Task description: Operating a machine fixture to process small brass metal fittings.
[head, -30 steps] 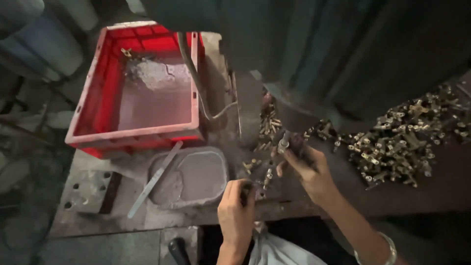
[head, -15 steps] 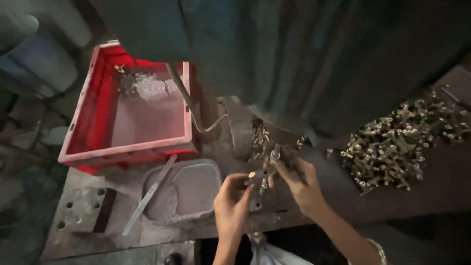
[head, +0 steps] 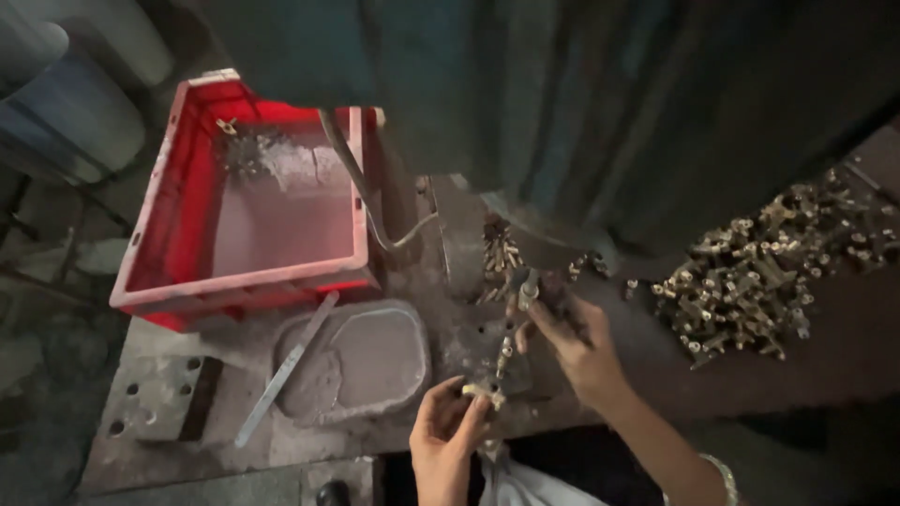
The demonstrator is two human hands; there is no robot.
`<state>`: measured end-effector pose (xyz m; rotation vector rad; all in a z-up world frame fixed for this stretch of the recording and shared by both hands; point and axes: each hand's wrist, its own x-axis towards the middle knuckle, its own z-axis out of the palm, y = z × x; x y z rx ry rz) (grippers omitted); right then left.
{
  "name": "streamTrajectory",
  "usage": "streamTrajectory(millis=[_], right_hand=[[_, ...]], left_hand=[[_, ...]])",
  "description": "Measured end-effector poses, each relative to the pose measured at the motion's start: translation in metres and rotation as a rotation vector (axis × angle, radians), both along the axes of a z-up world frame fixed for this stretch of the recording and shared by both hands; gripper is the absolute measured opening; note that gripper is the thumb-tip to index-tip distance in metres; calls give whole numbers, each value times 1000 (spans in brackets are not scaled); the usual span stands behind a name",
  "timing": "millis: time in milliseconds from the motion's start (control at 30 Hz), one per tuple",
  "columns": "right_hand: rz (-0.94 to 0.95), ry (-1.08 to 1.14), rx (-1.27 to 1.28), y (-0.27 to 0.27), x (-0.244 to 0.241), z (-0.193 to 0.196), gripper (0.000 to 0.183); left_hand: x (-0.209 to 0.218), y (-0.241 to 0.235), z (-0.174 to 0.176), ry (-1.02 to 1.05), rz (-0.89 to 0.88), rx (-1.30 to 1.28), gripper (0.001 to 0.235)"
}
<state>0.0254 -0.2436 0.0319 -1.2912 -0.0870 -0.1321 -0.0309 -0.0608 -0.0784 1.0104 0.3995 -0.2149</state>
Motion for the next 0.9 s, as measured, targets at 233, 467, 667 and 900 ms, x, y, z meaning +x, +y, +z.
streamTrajectory(millis=[233, 467, 667, 900], right_hand=[[2, 147, -29, -14, 5, -8, 23], [4, 90, -384, -59, 14, -112, 26], [35, 280, -462, -45, -9, -75, 26], [469, 184, -1213, -60, -83, -74, 48]], left_hand=[[23, -4, 133, -271, -7, 72, 42], [43, -12, 147, -1152, -31, 883, 45], [60, 5, 104, -962, -155, 1305, 41], [10, 16, 74, -554, -419, 701, 17]])
